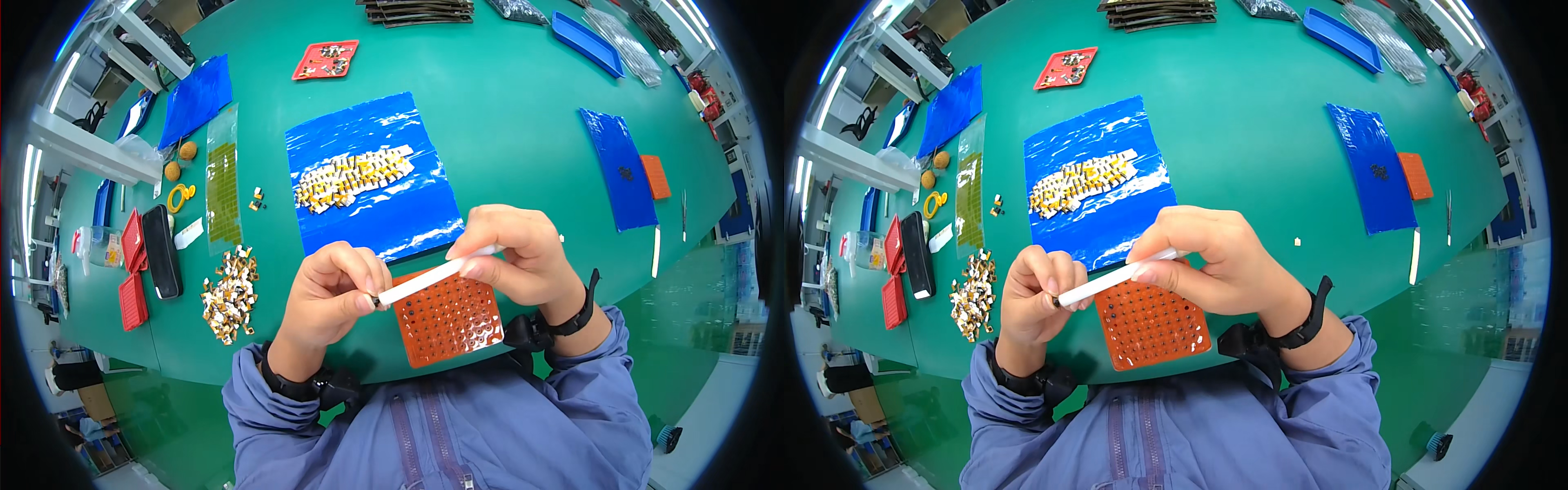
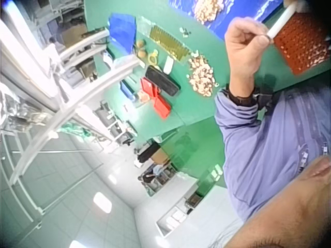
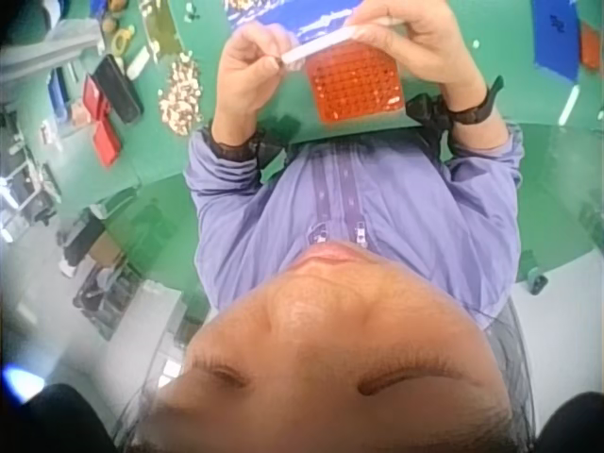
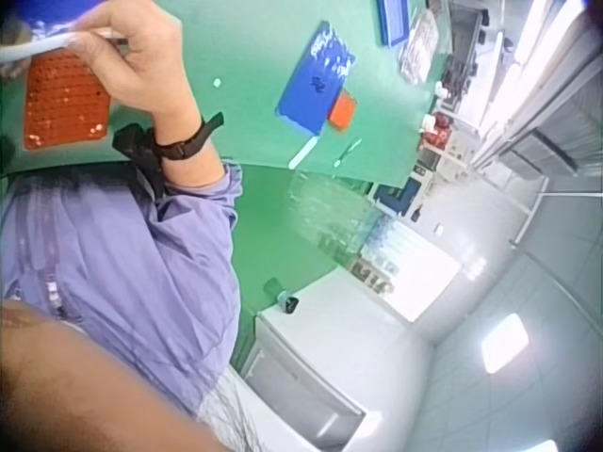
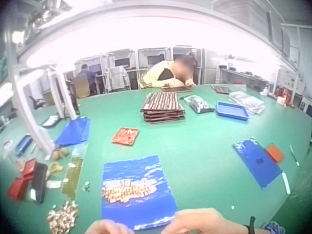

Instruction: The person uses a white stick-like tool to pick up small electronic components from a blue sheet and place them into the holes of an orange grid tray. The person repeats this process continuously, handling the components one at a time.

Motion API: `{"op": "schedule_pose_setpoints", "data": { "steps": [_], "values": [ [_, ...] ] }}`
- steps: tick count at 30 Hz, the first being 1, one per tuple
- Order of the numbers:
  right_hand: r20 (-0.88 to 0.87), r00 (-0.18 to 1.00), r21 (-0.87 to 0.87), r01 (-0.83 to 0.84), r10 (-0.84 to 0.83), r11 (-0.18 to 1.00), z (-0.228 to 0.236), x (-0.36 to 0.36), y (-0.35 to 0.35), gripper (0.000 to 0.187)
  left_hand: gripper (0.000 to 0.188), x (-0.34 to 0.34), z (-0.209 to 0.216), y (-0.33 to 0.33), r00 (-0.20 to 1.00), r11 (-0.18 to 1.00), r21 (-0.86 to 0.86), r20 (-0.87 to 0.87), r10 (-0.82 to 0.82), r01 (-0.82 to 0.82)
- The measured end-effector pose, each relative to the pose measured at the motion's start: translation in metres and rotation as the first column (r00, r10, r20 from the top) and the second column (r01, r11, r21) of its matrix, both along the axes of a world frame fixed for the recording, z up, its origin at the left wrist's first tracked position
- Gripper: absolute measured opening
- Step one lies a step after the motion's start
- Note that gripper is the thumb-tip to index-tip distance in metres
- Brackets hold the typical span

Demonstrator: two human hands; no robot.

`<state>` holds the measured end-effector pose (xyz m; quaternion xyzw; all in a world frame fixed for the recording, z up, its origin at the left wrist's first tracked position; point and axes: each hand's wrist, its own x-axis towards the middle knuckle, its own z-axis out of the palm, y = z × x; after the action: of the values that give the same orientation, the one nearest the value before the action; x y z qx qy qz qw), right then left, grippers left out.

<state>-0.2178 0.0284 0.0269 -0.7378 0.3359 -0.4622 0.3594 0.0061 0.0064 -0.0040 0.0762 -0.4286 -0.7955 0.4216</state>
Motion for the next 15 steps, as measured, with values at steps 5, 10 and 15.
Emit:
{"op": "schedule_pose_setpoints", "data": {
  "steps": [5, 10, 15],
  "values": [
    [0.01, 1.0, -0.1, 0.001, 0.0, 0.995, -0.001, 0.002, -0.001, 0.008, 0.013, 0.0, 0.001, -0.001, 0.998, 0.997, -0.074, 0.048, 0.025, -0.022],
    [-0.084, 0.996, -0.138, 0.008, -0.02, 0.99, 0.003, -0.001, 0.001, 0.011, 0.011, 0.001, 0.0, 0.002, 1.0, 1.0, -0.015, -0.01, -0.004, 0.004],
    [-0.075, 0.997, -0.169, 0.004, -0.017, 0.986, 0.006, 0.0, 0.004, 0.01, 0.011, 0.003, 0.004, 0.003, 0.999, 0.999, -0.016, -0.009, -0.035, 0.035]
  ]
}}
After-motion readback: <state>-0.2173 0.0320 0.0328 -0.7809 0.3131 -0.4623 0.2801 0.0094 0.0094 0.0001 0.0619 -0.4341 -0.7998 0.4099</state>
